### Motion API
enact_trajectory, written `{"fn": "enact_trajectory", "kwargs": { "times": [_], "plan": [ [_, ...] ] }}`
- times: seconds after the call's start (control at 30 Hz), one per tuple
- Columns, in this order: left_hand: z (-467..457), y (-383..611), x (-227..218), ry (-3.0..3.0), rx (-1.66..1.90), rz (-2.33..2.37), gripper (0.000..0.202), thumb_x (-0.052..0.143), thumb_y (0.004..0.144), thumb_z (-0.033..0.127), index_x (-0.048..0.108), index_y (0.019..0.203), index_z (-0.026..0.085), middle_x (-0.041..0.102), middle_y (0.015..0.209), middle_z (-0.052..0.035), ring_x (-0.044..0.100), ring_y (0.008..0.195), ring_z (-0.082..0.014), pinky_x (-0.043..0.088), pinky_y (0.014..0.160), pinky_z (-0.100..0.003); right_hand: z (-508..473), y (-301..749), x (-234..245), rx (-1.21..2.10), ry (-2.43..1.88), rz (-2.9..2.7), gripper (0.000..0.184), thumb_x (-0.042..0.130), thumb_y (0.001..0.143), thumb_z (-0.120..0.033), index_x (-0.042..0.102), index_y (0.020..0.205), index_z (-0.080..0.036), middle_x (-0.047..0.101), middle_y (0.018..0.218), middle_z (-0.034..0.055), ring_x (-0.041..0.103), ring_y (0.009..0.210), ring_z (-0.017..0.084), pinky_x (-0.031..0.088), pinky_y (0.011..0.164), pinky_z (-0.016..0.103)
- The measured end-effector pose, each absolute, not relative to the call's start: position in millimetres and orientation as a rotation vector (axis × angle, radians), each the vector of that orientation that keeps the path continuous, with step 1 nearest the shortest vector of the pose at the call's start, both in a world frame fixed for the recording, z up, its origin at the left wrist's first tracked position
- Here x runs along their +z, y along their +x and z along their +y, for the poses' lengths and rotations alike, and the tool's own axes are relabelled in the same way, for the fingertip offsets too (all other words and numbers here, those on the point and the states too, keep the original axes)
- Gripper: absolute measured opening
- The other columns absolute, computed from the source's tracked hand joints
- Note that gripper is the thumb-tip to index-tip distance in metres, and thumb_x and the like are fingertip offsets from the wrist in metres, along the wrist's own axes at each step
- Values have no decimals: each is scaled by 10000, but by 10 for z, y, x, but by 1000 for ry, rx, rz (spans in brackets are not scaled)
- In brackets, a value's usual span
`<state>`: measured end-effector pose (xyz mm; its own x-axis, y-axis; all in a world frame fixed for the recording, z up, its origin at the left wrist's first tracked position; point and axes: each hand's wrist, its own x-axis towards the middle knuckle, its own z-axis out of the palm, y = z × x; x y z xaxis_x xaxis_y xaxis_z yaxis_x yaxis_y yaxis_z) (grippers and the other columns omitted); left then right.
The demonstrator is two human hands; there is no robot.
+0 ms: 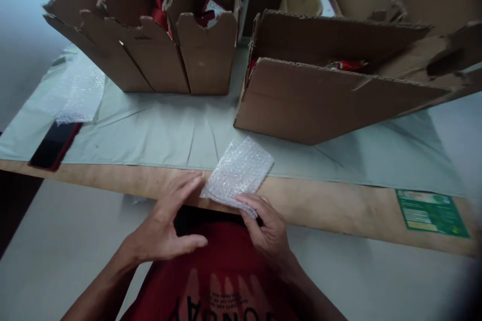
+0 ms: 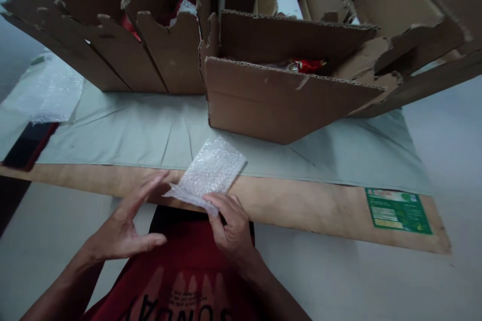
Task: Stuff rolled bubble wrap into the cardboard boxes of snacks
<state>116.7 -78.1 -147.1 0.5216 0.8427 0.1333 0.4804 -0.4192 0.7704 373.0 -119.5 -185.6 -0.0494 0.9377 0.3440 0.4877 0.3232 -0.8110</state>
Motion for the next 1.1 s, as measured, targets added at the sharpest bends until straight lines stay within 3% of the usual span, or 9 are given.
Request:
{"fn": "enact_trajectory", "kwargs": {
  "times": [0.07, 0.2, 0.4, 0.57, 0.8, 0.9, 0.97, 1.03, 1.1],
  "plan": [
    [-720, 1292, -1493, 2115, 713, 995, 834, 732, 923, 313, 292, 1631, 326, 552, 1522, -143, 514, 1427, -332, 465, 1171, -558, -1207, 3717, -1853, 645, -1360, -1638, 254, 579, 979, -133, 716, 1162, -244, 791, 1044, 54, 755, 936, 208, 619, 822, 352],
    [-583, 1563, -1543, 2057, 711, 1136, 555, 559, 987, 214, 468, 1533, 247, 735, 1138, -88, 698, 1042, -227, 589, 966, -438, -1217, 3695, -1847, 708, -1471, -1557, 247, 585, 972, -185, 714, 1176, -238, 792, 988, 41, 757, 864, 204, 629, 790, 330],
    [-494, 1659, -1570, 1925, 623, 1234, 480, 579, 960, 289, 584, 1433, 209, 754, 1130, -95, 680, 935, -213, 582, 871, -372, -1216, 3834, -1784, 597, -1558, -1589, 315, 609, 978, -223, 637, 1290, -253, 775, 1081, 62, 758, 933, 220, 637, 833, 359],
    [-425, 1716, -1626, 1949, 509, 1339, 546, 574, 938, 310, 551, 1466, 171, 692, 826, -20, 611, 721, -181, 529, 694, -306, -1226, 3984, -1650, 109, -1409, -1829, 375, 652, 926, -138, 620, 1284, -249, 760, 1068, 82, 720, 998, 257, 573, 868, 434],
    [-424, 1751, -1701, 2127, 569, 1374, 493, 550, 966, 269, 551, 1445, 152, 652, 732, -2, 607, 613, -178, 516, 617, -297, -988, 3913, -1704, 132, -1341, -2199, 316, 583, 941, -120, 647, 1239, -205, 754, 1210, 95, 664, 1154, 276, 511, 948, 452],
    [-469, 1707, -1691, 2155, 725, 1338, 491, 577, 982, 276, 515, 1466, 219, 678, 825, -12, 662, 691, -178, 569, 677, -295, -925, 3915, -1695, 152, -1349, -2133, 252, 578, 942, -91, 664, 1156, -192, 770, 1087, 73, 678, 1026, 249, 495, 904, 422],
    [-503, 1676, -1650, 2219, 809, 1263, 563, 639, 953, 298, 484, 1493, 252, 704, 1111, -93, 711, 971, -234, 606, 833, -351, -919, 3929, -1667, 225, -1327, -2081, 217, 572, 951, -94, 668, 1121, -189, 773, 1028, 55, 676, 954, 232, 486, 862, 402],
    [-521, 1662, -1602, 2302, 828, 1143, 628, 667, 930, 294, 457, 1520, 263, 605, 1402, -153, 613, 1277, -307, 568, 1011, -440, -916, 3950, -1637, 352, -1314, -2044, 196, 568, 968, -113, 674, 1111, -194, 777, 998, 40, 675, 910, 219, 483, 839, 390],
    [-499, 1684, -1574, 2329, 798, 1023, 609, 615, 958, 235, 430, 1538, 272, 618, 1406, -138, 595, 1301, -290, 546, 1048, -449, -896, 3987, -1615, 502, -1326, -2021, 191, 575, 992, -155, 681, 1141, -205, 785, 1006, 36, 683, 911, 215, 494, 849, 385]
  ]
}}
